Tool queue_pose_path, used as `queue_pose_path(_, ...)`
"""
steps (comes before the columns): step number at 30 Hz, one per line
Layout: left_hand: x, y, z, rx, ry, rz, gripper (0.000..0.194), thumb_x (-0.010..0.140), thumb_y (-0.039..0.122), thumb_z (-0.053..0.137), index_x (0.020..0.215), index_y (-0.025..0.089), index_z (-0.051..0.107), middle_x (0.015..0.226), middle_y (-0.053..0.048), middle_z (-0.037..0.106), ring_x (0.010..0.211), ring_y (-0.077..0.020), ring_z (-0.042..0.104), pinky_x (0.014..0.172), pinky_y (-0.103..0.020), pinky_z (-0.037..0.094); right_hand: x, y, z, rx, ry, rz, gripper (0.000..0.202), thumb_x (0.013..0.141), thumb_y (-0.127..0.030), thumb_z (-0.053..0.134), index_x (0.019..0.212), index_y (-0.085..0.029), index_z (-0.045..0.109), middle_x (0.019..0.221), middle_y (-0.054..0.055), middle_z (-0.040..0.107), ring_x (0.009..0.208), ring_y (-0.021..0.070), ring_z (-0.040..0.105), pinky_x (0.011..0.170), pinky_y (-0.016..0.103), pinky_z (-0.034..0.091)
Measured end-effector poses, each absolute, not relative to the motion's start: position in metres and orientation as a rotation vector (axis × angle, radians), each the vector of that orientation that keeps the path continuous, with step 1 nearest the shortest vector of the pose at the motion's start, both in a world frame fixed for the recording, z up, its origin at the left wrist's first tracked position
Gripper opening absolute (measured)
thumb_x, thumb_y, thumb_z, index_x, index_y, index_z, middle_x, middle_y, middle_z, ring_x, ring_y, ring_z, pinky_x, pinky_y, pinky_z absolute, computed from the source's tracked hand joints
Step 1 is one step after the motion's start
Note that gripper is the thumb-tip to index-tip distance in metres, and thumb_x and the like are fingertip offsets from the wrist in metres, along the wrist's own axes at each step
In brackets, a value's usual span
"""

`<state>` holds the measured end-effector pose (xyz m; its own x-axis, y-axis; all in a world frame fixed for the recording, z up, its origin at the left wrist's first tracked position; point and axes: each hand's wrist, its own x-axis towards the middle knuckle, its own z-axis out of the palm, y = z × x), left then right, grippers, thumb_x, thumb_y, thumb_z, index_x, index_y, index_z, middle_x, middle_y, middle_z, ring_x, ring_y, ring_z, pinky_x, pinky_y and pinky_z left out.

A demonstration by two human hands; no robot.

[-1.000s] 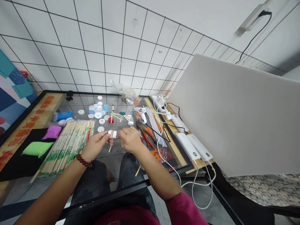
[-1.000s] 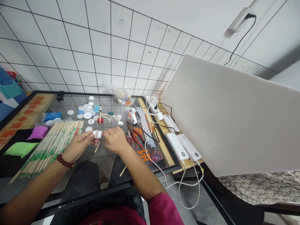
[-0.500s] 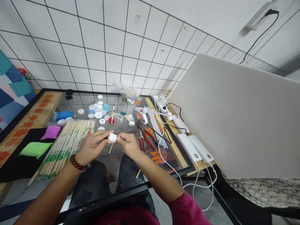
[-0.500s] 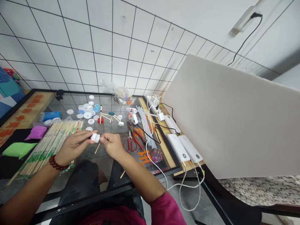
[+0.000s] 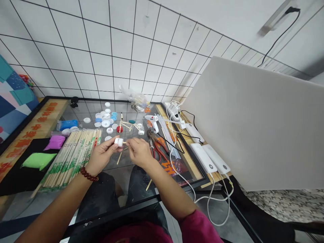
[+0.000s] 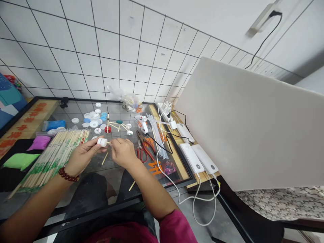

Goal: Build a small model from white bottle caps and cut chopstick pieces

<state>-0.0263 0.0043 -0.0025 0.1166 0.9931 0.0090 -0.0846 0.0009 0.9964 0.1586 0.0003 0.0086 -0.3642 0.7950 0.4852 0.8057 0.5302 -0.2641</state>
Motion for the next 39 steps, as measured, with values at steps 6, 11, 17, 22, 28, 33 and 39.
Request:
queue_pose_path(6, -0.024, 0.003, 0.004, 1.147, 0.998, 1.032, 0.074, 0.070, 0.054, 0.080, 0.129, 0.014, 0.062, 0.082, -0.006, 0.077, 0.074, -0.0214, 0.073, 0.074, -0.041, 0.064, 0.159, 0.002, 0.006, -1.216, -2.328, 0.051, 0.012, 0.095, -0.020, 0.047, 0.089, -0.018, 0.058, 0.081, 0.003, 0.066, 0.071, 0.0163, 0.058, 0.068, 0.028, 0.036)
queue_pose_path(11, -0.023, -0.003, 0.015, 1.193, 0.963, 0.958, 0.053, 0.071, 0.046, 0.082, 0.113, 0.015, 0.068, 0.076, -0.002, 0.071, 0.070, -0.0164, 0.069, 0.061, -0.029, 0.060, 0.170, 0.004, 0.013, -1.072, -2.435, 0.056, 0.012, 0.090, -0.020, 0.046, 0.079, -0.020, 0.053, 0.073, 0.001, 0.061, 0.066, 0.0155, 0.053, 0.066, 0.029, 0.032)
queue_pose_path(17, -0.014, -0.010, 0.018, 1.067, 0.968, 0.975, 0.057, 0.066, 0.044, 0.085, 0.111, 0.015, 0.067, 0.075, 0.000, 0.070, 0.066, -0.0155, 0.068, 0.060, -0.029, 0.059, 0.187, 0.007, 0.023, -0.900, -2.492, 0.145, 0.015, 0.084, -0.022, 0.045, 0.070, -0.020, 0.048, 0.064, -0.001, 0.054, 0.057, 0.0136, 0.044, 0.062, 0.029, 0.028)
queue_pose_path(22, -0.024, -0.003, 0.016, 1.028, 0.933, 0.959, 0.053, 0.062, 0.040, 0.089, 0.104, 0.015, 0.067, 0.087, -0.005, 0.076, 0.077, -0.0201, 0.073, 0.072, -0.035, 0.062, 0.184, 0.010, 0.015, -0.914, -2.402, 0.180, 0.021, 0.096, -0.026, 0.042, 0.082, -0.019, 0.056, 0.073, 0.002, 0.061, 0.065, 0.0145, 0.051, 0.068, 0.029, 0.033)
queue_pose_path(28, -0.033, 0.006, 0.006, 1.168, 0.949, 0.959, 0.069, 0.063, 0.046, 0.087, 0.121, 0.015, 0.067, 0.099, -0.008, 0.078, 0.081, -0.0211, 0.073, 0.084, -0.043, 0.061, 0.173, 0.009, 0.008, -0.987, -2.324, 0.098, 0.019, 0.096, -0.025, 0.043, 0.083, -0.019, 0.055, 0.075, 0.003, 0.063, 0.070, 0.0165, 0.055, 0.068, 0.030, 0.035)
queue_pose_path(33, -0.034, 0.007, 0.000, 1.307, 0.980, 0.966, 0.068, 0.071, 0.051, 0.079, 0.127, 0.015, 0.065, 0.102, -0.010, 0.078, 0.085, -0.0238, 0.074, 0.089, -0.045, 0.059, 0.171, 0.007, 0.007, -1.016, -2.267, 0.233, 0.022, 0.100, -0.027, 0.040, 0.086, -0.020, 0.055, 0.076, 0.004, 0.064, 0.069, 0.0161, 0.056, 0.068, 0.028, 0.038)
queue_pose_path(39, -0.036, 0.008, -0.008, 1.526, 1.057, 1.034, 0.054, 0.074, 0.047, 0.077, 0.120, 0.018, 0.071, 0.096, -0.008, 0.079, 0.087, -0.0247, 0.073, 0.084, -0.041, 0.060, 0.169, 0.008, 0.003, -1.044, -2.263, 0.217, 0.019, 0.099, -0.026, 0.042, 0.088, -0.020, 0.055, 0.081, 0.005, 0.065, 0.072, 0.0174, 0.058, 0.070, 0.028, 0.040)
